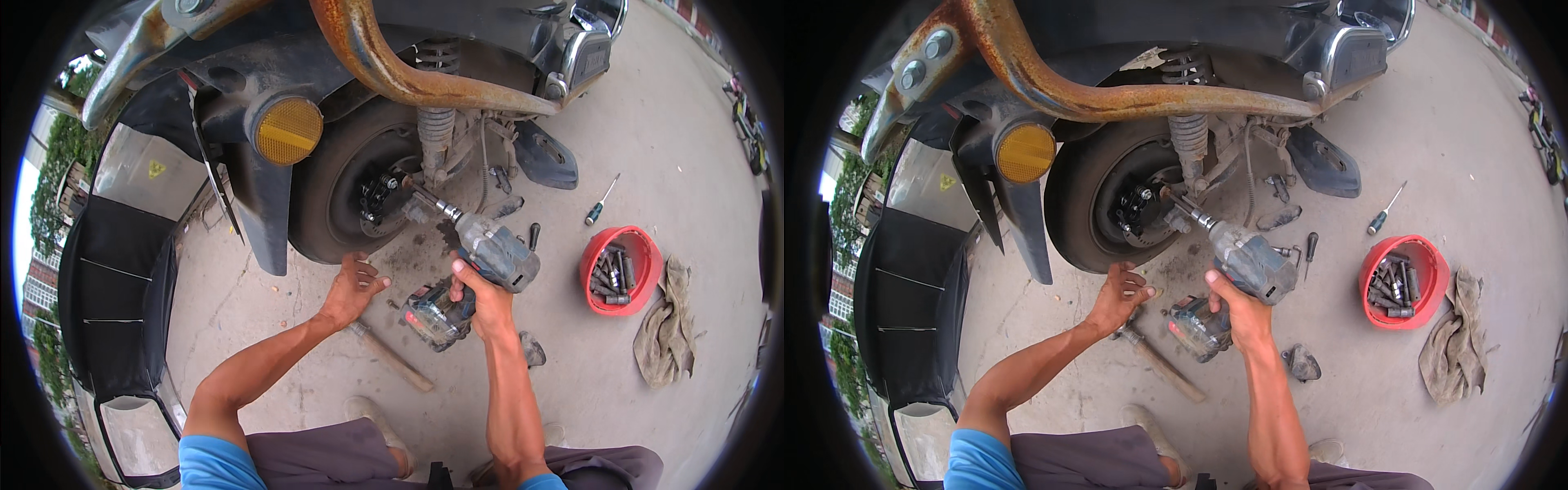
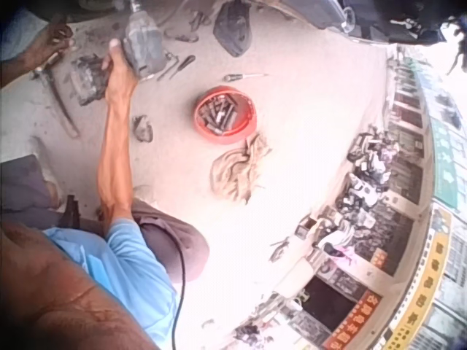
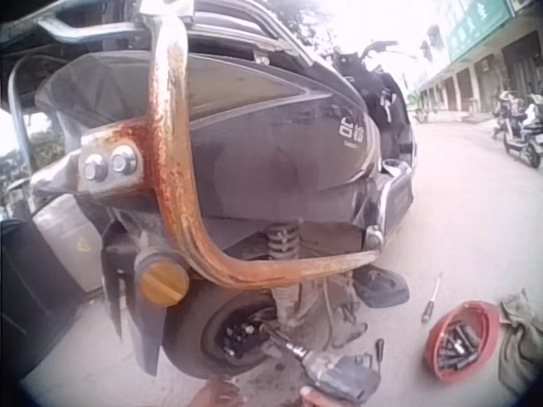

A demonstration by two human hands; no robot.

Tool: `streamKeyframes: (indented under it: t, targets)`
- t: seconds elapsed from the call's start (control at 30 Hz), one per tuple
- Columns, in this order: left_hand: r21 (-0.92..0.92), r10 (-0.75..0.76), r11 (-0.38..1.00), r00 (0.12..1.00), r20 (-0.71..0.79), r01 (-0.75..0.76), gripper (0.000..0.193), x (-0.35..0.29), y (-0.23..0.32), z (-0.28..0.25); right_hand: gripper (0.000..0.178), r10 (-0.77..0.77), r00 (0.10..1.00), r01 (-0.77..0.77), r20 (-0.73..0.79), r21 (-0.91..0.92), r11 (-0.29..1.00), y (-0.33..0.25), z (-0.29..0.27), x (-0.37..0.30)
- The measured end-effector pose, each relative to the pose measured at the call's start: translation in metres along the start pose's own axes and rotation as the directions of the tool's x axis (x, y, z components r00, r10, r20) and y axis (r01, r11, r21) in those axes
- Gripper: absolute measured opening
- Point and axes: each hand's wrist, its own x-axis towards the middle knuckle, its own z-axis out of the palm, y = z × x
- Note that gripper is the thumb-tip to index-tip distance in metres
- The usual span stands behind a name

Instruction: The person unwraps a new brake caliper from bubble wrap, fits it onto the rear disc of the motorcycle, and secures it with bolts using a power impact wrench and hand tools.

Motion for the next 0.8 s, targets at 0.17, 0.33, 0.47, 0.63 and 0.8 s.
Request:
streamKeyframes:
  t: [0.17, 0.33, 0.47, 0.63, 0.8]
  targets:
    - [0.223, 0.406, 0.912, 0.842, -0.355, -0.345, 0.096, -0.02, 0.069, -0.026, 0.035, -0.026, 0.999, 0.025, 0.019, 0.031, 0.999, 0.003, 0.007, -0.003]
    - [0.361, 0.345, 0.907, 0.875, -0.339, -0.217, 0.091, -0.011, 0.103, -0.042, 0.041, -0.024, 0.999, 0.023, 0.032, 0.045, 0.999, 0.0, 0.009, -0.006]
    - [0.464, 0.284, 0.881, 0.887, -0.364, -0.092, 0.082, -0.002, 0.129, -0.044, 0.043, -0.031, 0.999, 0.03, 0.031, 0.039, 0.999, 0.0, 0.008, -0.004]
    - [0.464, 0.253, 0.884, 0.897, -0.362, -0.062, 0.073, -0.009, 0.141, -0.045, 0.042, -0.033, 0.999, 0.032, 0.023, 0.029, 0.999, -0.003, 0.006, -0.004]
    - [0.512, 0.285, 0.856, 0.885, -0.367, -0.063, 0.071, -0.01, 0.142, -0.051, 0.042, -0.054, 0.998, 0.053, 0.026, 0.034, 0.998, -0.001, 0.005, -0.002]
